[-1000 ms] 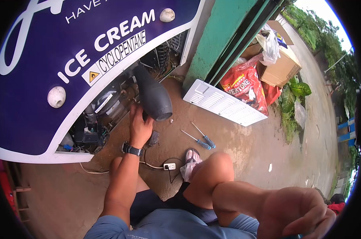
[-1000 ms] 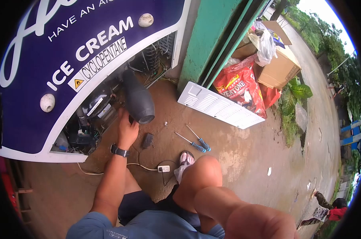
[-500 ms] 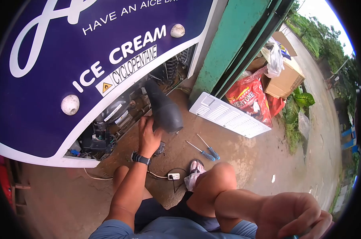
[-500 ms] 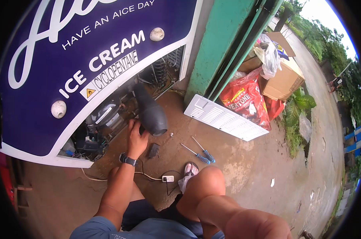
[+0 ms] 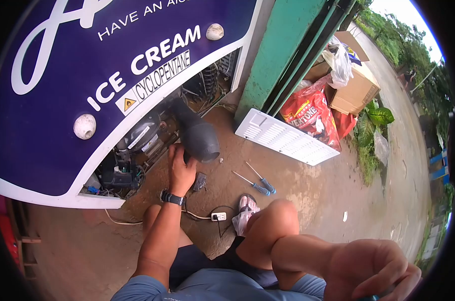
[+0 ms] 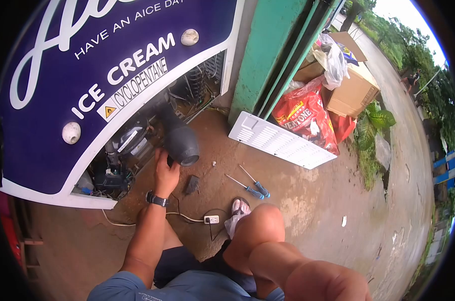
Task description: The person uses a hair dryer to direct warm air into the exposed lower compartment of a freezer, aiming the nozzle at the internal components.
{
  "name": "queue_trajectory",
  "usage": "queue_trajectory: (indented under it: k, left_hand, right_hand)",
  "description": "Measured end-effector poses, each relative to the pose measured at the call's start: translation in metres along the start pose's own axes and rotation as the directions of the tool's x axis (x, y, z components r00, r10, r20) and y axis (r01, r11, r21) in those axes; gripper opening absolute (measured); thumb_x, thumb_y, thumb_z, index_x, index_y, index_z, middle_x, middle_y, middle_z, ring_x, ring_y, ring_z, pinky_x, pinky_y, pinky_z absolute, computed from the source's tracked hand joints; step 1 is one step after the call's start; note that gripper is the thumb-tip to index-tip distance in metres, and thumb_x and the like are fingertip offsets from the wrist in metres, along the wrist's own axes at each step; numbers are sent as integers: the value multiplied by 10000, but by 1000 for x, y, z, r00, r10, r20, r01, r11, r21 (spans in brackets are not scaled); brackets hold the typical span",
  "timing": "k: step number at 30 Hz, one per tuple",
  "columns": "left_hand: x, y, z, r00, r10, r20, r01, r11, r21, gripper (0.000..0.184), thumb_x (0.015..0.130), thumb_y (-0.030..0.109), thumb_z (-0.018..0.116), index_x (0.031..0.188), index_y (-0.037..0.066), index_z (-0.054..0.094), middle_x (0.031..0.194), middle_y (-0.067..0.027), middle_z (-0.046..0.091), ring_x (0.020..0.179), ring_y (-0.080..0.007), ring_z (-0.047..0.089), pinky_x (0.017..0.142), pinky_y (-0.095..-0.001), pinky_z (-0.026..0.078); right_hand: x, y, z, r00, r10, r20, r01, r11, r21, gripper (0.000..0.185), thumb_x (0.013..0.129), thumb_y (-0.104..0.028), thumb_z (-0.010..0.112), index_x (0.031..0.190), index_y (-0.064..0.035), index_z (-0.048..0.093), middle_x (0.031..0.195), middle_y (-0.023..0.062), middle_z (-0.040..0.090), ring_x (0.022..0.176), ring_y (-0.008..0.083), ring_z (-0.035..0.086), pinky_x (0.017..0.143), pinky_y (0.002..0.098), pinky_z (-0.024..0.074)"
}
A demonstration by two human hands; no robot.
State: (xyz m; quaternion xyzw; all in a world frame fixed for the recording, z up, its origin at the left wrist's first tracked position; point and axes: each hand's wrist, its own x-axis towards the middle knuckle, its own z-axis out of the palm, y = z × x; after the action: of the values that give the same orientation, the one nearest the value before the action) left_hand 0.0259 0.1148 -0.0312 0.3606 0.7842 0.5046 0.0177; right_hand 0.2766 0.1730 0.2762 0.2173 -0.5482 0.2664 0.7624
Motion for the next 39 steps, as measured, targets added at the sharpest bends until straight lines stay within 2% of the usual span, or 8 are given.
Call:
queue_trajectory:
  k: [2, 5, 10, 23, 26, 29, 32, 39]
  left_hand:
    - [-3, -5, 0, 999, 11, -45, -12, 1000, -26, 325, 881, 94, 660, 1168, -17, 555, 1101, -198, 513, 1057, -413, 529, 918, -471, 434]
    - [-6, -7, -2, 993, 31, -111, -36, 998, -44, 343, 898, 102, 640, 1209, -6, 543, 1142, -212, 517, 1094, -428, 523, 940, -483, 428]
    - [-11, -16, -6, 991, 71, -111, -77, 995, -57, 386, 912, 103, 621, 1268, -7, 523, 1233, -234, 521, 1167, -441, 506, 990, -478, 416]
    - [-9, -3, -2, 999, 43, -23, -46, 994, -100, 352, 902, 115, 621, 1222, -11, 549, 1235, -238, 528, 1153, -448, 505, 989, -475, 418]
    - [-9, -9, 1, 995, 75, -60, -80, 993, -87, 363, 903, 119, 626, 1230, -14, 539, 1224, -231, 523, 1156, -436, 504, 989, -469, 417]
    - [-11, -20, 2, 997, 40, -66, -48, 990, -134, 373, 898, 107, 635, 1236, -13, 532, 1219, -221, 522, 1162, -419, 506, 993, -462, 414]
    - [-10, -22, -5, 995, 94, -46, -100, 983, -157, 435, 870, 94, 678, 1261, -7, 518, 1228, -206, 527, 1168, -395, 519, 999, -452, 415]
    - [-17, -10, -11, 998, 62, -23, -65, 981, -185, 544, 820, 94, 747, 1298, 6, 500, 1265, -182, 528, 1189, -359, 529, 1008, -434, 422]
  right_hand:
    - [-2, 5, 0, 975, -132, -178, 126, 991, -44, 185, 555, 40, 710, 537, -94, 584, 634, -41, 462, 710, 77, 563, 497, 154, 477]
    - [-3, 8, -3, 996, -91, 26, 80, 957, 281, 197, 911, -70, 644, 1096, -50, 580, 1114, -31, 589, 892, 76, 606, 578, 228, 467]
    - [2, -4, -4, 982, 72, 177, -92, 990, 107, 193, 908, -58, 643, 1092, -46, 582, 1114, -31, 591, 886, 75, 606, 575, 228, 465]
    - [1, -4, -6, 992, 16, 128, -46, 972, 230, 181, 914, -70, 638, 1081, -56, 568, 1102, -39, 596, 870, 75, 606, 570, 226, 455]
    - [1, -7, -6, 989, 47, 142, -55, 997, 46, 180, 912, -70, 640, 1078, -55, 572, 1097, -40, 595, 871, 75, 606, 572, 226, 456]
    - [0, -1, -3, 995, -96, -13, 96, 972, 212, 182, 911, -73, 643, 1079, -51, 578, 1093, -38, 594, 874, 76, 607, 574, 226, 459]
    - [5, -8, -10, 988, 32, 150, -55, 986, 155, 185, 910, -74, 643, 1083, -48, 582, 1093, -37, 592, 877, 78, 607, 574, 228, 460]
    - [5, -7, -7, 986, 57, 158, -80, 986, 147, 185, 912, -79, 641, 1086, -52, 582, 1099, -38, 591, 876, 80, 604, 576, 231, 462]
